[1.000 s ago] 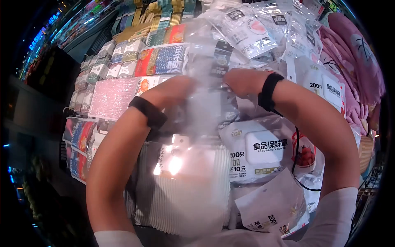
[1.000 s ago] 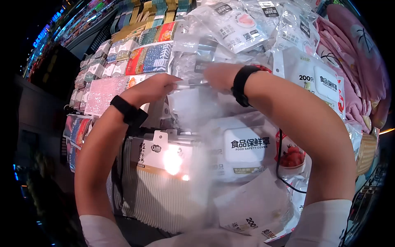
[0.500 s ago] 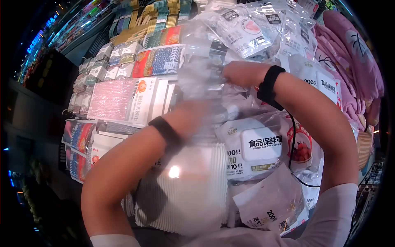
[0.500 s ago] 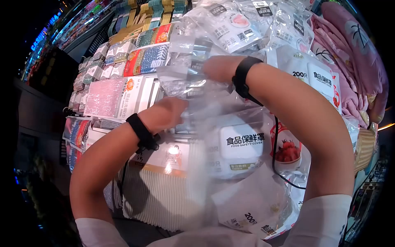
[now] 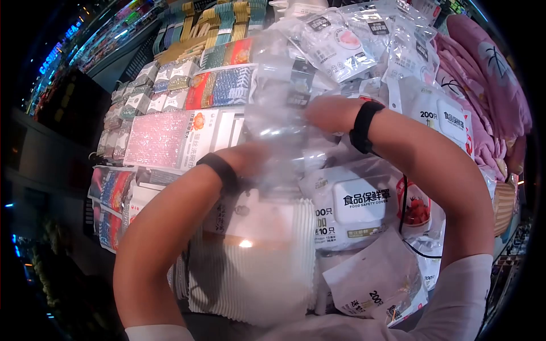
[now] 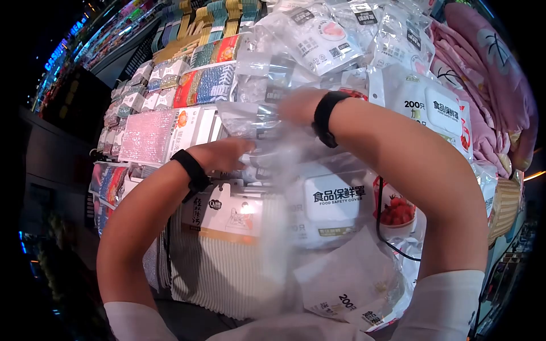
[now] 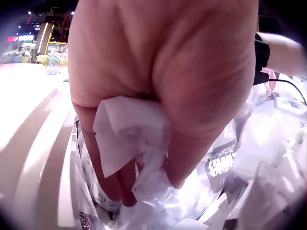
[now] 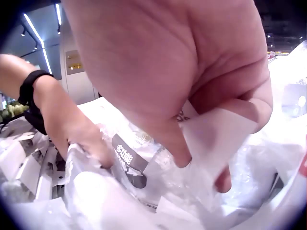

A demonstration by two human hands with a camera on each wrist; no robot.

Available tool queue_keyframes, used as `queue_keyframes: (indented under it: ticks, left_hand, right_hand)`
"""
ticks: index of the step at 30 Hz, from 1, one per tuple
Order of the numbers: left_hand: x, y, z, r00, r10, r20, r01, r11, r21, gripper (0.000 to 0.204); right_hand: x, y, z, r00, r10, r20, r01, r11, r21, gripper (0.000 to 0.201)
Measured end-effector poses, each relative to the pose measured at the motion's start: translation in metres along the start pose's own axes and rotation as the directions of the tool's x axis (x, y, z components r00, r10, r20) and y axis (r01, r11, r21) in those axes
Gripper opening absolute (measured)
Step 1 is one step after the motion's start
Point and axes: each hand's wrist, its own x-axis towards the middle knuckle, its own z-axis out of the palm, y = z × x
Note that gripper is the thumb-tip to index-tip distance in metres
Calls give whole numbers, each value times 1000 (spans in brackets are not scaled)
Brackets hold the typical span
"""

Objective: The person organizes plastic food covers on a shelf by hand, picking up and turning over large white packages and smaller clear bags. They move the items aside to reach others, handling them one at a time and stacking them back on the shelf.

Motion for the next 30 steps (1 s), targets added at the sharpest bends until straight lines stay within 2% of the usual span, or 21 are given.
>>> queue_keyframes:
  ticks: [2, 5, 6, 8, 10, 11, 12, 14, 15, 16, 17, 18, 19, 20, 22, 23, 24, 25, 26, 28, 30]
  left_hand:
    - [6, -8, 4, 998, 66, -13, -67, 998, -20, 39]
    - [3, 3, -10, 976, 214, -37, -212, 899, -384, 35]
    - [4, 0, -3, 986, 165, 18, -153, 948, -281, 34]
    - [8, -9, 6, 994, 50, 94, -46, 998, -39, 33]
    - [-14, 17, -9, 983, 170, -69, -177, 978, -114, 39]
    - [-24, 32, -21, 977, 166, -135, -178, 981, -81, 42]
    - [-35, 48, -33, 966, 162, -200, -175, 983, -49, 46]
    - [-46, 72, -53, 950, 54, -306, -13, 991, 136, 54]
    - [-41, 77, -54, 869, 200, -453, -72, 956, 285, 57]
    - [-35, 82, -55, 747, 354, -563, -99, 896, 433, 61]
    - [-30, 77, -53, 740, 352, -574, -91, 897, 433, 63]
    - [-24, 73, -51, 732, 349, -585, -84, 898, 432, 65]
    - [-11, 52, -35, 849, 188, -494, -48, 958, 283, 66]
    - [-4, 39, -27, 931, 34, -364, 16, 991, 135, 66]
    - [0, 39, -27, 989, 15, -146, -6, 998, 60, 69]
    - [2, 39, -27, 999, 10, -32, -9, 1000, 21, 71]
    - [-2, 44, -29, 999, 24, -30, -23, 1000, 8, 71]
    - [-9, 54, -30, 999, 38, -22, -38, 999, -6, 70]
    - [-15, 60, -29, 999, 50, -17, -51, 998, -22, 70]
    - [-17, 55, -19, 986, 162, -40, -159, 985, 69, 68]
    - [-17, 52, -12, 973, 224, -62, -215, 969, 120, 65]
  right_hand:
    - [-1, 12, -4, 999, -39, -33, 37, 998, -52, 23]
    - [-12, 9, -29, 999, -16, 52, 21, 996, -83, 22]
    - [-12, 7, -29, 996, -16, 88, 22, 997, -76, 23]
    - [-8, 0, -20, 999, 21, 44, -21, 1000, 0, 22]
    - [-10, -15, -15, 1000, 2, 0, -2, 1000, -8, 22]
    - [-10, -20, -17, 998, 61, 21, -63, 994, 86, 22]
    - [-9, -19, -16, 999, 32, 41, -34, 998, 61, 23]
    - [-8, -15, -11, 996, -24, 83, 23, 1000, 17, 24]
    - [-8, -13, -3, 998, -59, 29, 58, 998, 37, 24]
    - [-9, -12, 6, 995, -94, -25, 95, 994, 54, 25]
    - [-9, -9, 12, 988, -128, -81, 133, 989, 63, 25]
    - [-11, -10, 7, 992, -119, -41, 122, 991, 61, 27]
    - [-15, -11, -1, 994, -111, -1, 111, 992, 63, 30]
    - [-20, -13, -11, 994, -103, 39, 100, 993, 64, 33]
    - [-5, -1, -57, 913, -50, 406, 5, 994, 110, 42]
    - [10, 15, -67, 922, 105, 372, -135, 989, 54, 52]
    - [6, 20, -87, 976, 148, 160, -154, 988, 24, 55]
    - [25, 54, -72, 962, 239, -133, -212, 958, 193, 63]
    - [37, 71, -66, 943, 236, -234, -173, 950, 260, 72]
    - [47, 74, -53, 968, 224, -111, -189, 946, 264, 69]
    - [75, 83, -22, 996, 60, 64, -75, 960, 270, 68]
